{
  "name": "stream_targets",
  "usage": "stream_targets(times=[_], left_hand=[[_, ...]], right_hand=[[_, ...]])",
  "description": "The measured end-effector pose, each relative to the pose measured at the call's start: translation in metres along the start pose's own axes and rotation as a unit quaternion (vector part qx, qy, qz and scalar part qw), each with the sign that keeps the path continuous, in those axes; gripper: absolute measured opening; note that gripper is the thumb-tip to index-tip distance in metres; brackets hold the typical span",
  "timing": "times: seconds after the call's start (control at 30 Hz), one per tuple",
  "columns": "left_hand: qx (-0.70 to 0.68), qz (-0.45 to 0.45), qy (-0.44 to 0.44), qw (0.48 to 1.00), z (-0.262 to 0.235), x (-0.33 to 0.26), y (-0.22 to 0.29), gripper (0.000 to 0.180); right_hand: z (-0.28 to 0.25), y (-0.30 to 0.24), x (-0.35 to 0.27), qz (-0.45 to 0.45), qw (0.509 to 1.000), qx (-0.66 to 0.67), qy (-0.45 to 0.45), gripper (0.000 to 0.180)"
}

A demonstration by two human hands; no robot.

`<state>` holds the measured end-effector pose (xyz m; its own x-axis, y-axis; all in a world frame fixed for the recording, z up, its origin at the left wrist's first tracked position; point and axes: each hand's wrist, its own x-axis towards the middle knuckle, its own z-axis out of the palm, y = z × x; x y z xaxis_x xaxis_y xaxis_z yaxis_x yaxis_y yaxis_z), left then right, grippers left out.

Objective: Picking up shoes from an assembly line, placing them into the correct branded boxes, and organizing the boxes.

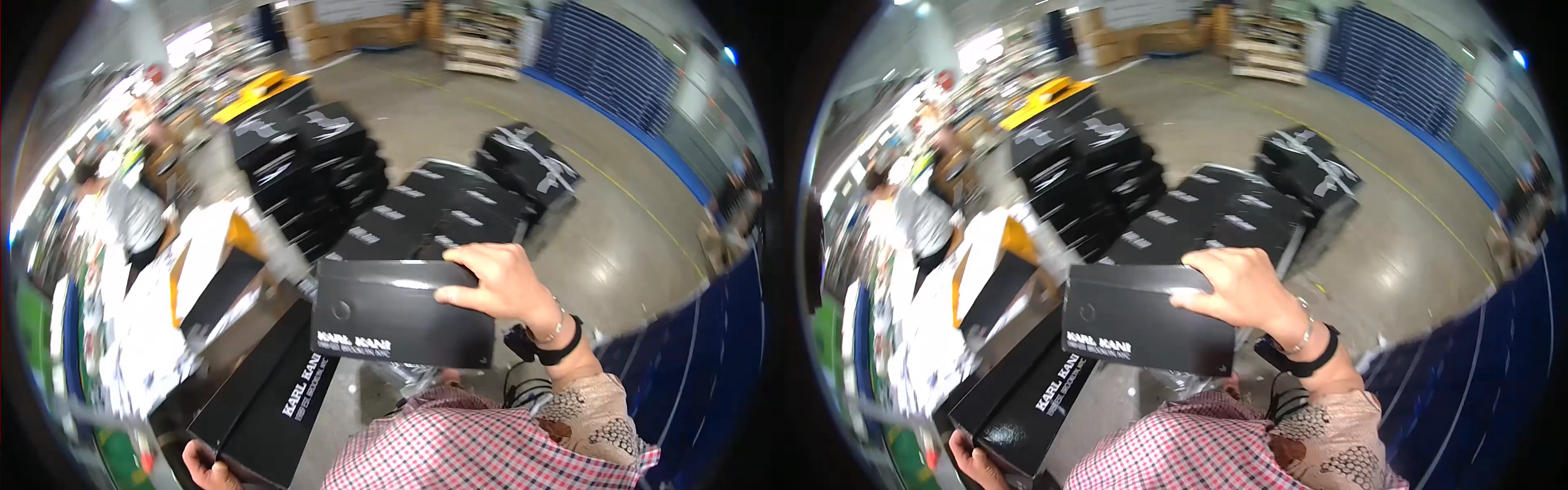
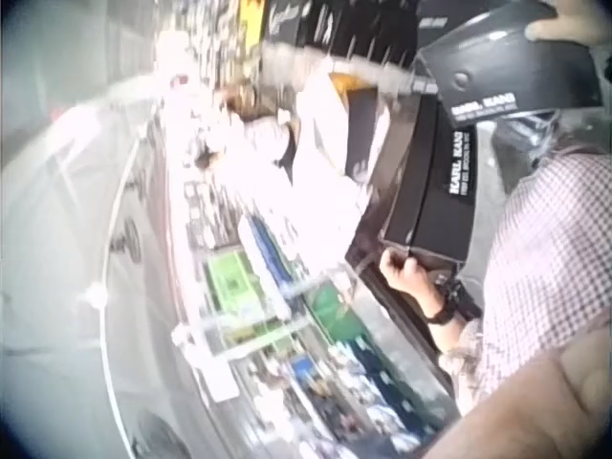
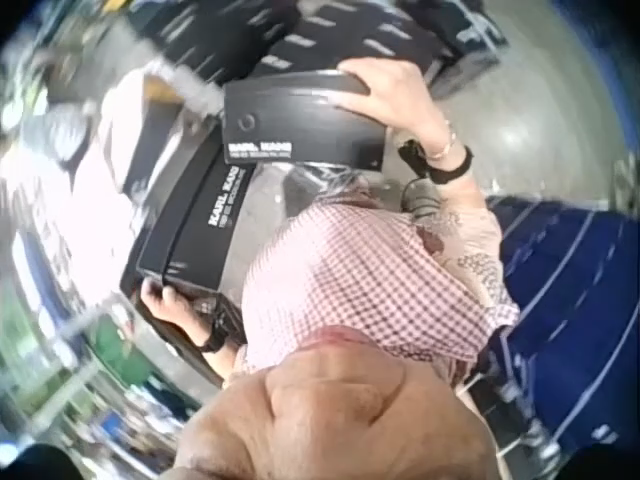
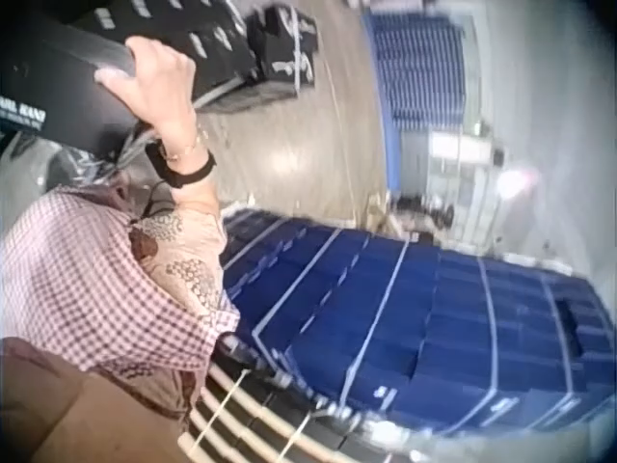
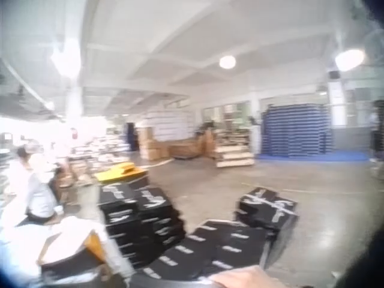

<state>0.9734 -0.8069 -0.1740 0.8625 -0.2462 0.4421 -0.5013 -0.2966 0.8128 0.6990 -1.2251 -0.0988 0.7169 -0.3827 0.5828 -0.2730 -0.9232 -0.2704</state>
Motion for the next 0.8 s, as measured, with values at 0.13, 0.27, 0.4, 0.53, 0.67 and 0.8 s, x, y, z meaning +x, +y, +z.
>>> stream_targets(times=[0.13, 0.27, 0.4, 0.53, 0.67, 0.8], left_hand=[[0.106, -0.124, 0.187, 0.969, -0.074, -0.059, 0.021, 0.041], [0.119, -0.117, 0.275, 0.947, -0.132, -0.133, 0.021, 0.042], [0.180, -0.156, 0.409, 0.881, -0.174, -0.201, 0.052, 0.044], [0.248, -0.179, 0.484, 0.820, -0.216, -0.256, 0.072, 0.043], [0.326, -0.184, 0.519, 0.768, -0.255, -0.259, 0.082, 0.041], [0.393, -0.196, 0.549, 0.711, -0.300, -0.230, 0.069, 0.036]], right_hand=[[0.047, -0.102, 0.039, -0.073, 0.980, 0.144, -0.116, 0.039], [0.075, -0.167, 0.068, -0.103, 0.940, 0.276, -0.171, 0.040], [0.124, -0.247, 0.095, -0.200, 0.884, 0.372, -0.198, 0.039], [0.170, -0.338, 0.109, -0.314, 0.834, 0.413, -0.190, 0.040], [0.217, -0.408, 0.116, -0.336, 0.797, 0.456, -0.207, 0.040], [0.265, -0.460, 0.134, -0.321, 0.759, 0.503, -0.261, 0.043]])
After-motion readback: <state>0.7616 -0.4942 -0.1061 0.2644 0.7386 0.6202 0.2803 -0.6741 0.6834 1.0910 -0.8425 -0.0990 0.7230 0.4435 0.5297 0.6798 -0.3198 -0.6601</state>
